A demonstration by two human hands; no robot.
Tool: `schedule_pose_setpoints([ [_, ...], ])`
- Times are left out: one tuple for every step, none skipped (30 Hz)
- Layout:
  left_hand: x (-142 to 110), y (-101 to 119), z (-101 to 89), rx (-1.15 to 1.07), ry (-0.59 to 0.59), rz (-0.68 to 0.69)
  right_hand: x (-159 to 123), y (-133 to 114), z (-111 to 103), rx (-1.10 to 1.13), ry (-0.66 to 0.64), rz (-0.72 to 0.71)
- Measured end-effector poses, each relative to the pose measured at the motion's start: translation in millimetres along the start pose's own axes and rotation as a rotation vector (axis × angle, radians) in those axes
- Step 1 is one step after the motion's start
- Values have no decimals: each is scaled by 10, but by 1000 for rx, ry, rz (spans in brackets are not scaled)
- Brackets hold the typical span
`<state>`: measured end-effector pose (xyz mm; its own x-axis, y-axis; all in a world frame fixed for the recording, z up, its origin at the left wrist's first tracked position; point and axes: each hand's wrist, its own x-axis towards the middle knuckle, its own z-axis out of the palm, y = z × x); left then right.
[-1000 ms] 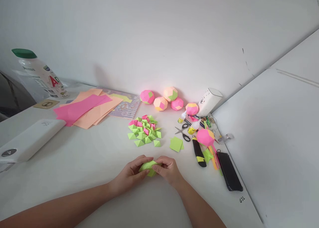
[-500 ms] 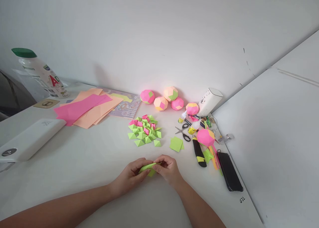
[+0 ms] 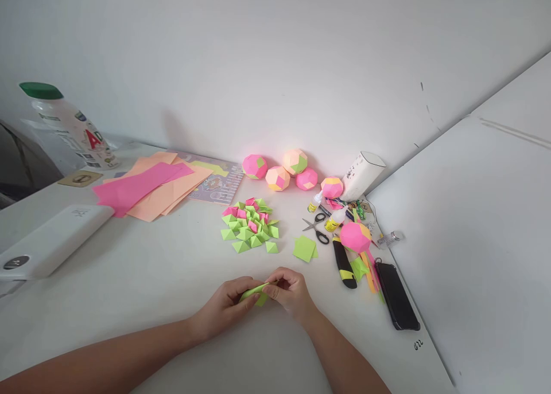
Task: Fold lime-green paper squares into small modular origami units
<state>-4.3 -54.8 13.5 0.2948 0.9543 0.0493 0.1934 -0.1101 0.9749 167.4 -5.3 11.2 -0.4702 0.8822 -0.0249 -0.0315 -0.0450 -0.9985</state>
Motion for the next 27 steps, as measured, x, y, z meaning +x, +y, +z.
schedule_pose_setpoints([
  [0, 4, -2, 4, 0, 0, 1, 0, -2, 3, -4, -2],
  [0, 6, -4, 6, 1, 2, 2, 0, -4, 3, -7, -2],
  [0, 5, -5, 7, 2, 3, 2, 1, -5, 1, -9, -3],
  [-2, 0, -6, 8, 2, 3, 3, 1, -7, -2, -9, -5],
  [-3, -9, -5, 6, 1, 1, 3, 2, -9, -6, -9, -8],
  [-5, -23, -2, -1, -2, -3, 4, 2, -11, -10, -8, -11],
  [-8, -40, 3, -18, -4, -10, 4, 2, -13, -12, -6, -15],
  [-10, -60, 11, -47, -4, -20, 5, 2, -15, -13, -3, -20],
  [-11, -81, 20, -85, -6, -32, 5, 1, -16, -14, -1, -25],
  [-12, -100, 30, -136, 8, -47, 3, -1, -16, -15, 1, -28],
  [-11, -115, 39, -182, 17, -61, 0, -5, -16, -18, 4, -33],
  [-10, -125, 46, -221, 29, -72, -4, -9, -15, -25, 7, -36],
  [-8, -128, 51, -254, 45, -81, -12, -14, -14, -37, 10, -37],
  [-6, -126, 53, -280, 58, -90, -21, -20, -11, -54, 14, -38],
  [-3, -120, 52, -302, 69, -102, -32, -26, -8, -75, 20, -39],
  [-1, -111, 49, -320, 76, -116, -43, -32, -5, -102, 24, -42],
  [2, -102, 45, -332, 77, -130, -54, -35, -1, -135, 26, -47],
  [4, -95, 41, -336, 75, -138, -64, -36, 4, -171, 29, -62],
  [7, -90, 38, -332, 75, -137, -72, -34, 8, -208, 29, -87],
  [9, -88, 36, -323, 75, -124, -77, -29, 13, -244, 26, -119],
  [12, -89, 36, -313, 76, -105, -79, -20, 18, -277, 19, -156],
  [14, -92, 38, -305, 79, -85, -79, -10, 23, -307, 10, -191],
  [17, -96, 42, -301, 81, -72, -76, 2, 26, -332, 2, -216],
  [18, -98, 45, -304, 84, -70, -73, 16, 27, -353, -2, -226],
  [19, -100, 49, -313, 88, -81, -70, 29, 27, -368, 1, -220],
  [20, -100, 51, -326, 96, -105, -68, 42, 25, -377, 13, -205],
  [19, -98, 52, -342, 105, -137, -66, 54, 21, -379, 27, -185],
])
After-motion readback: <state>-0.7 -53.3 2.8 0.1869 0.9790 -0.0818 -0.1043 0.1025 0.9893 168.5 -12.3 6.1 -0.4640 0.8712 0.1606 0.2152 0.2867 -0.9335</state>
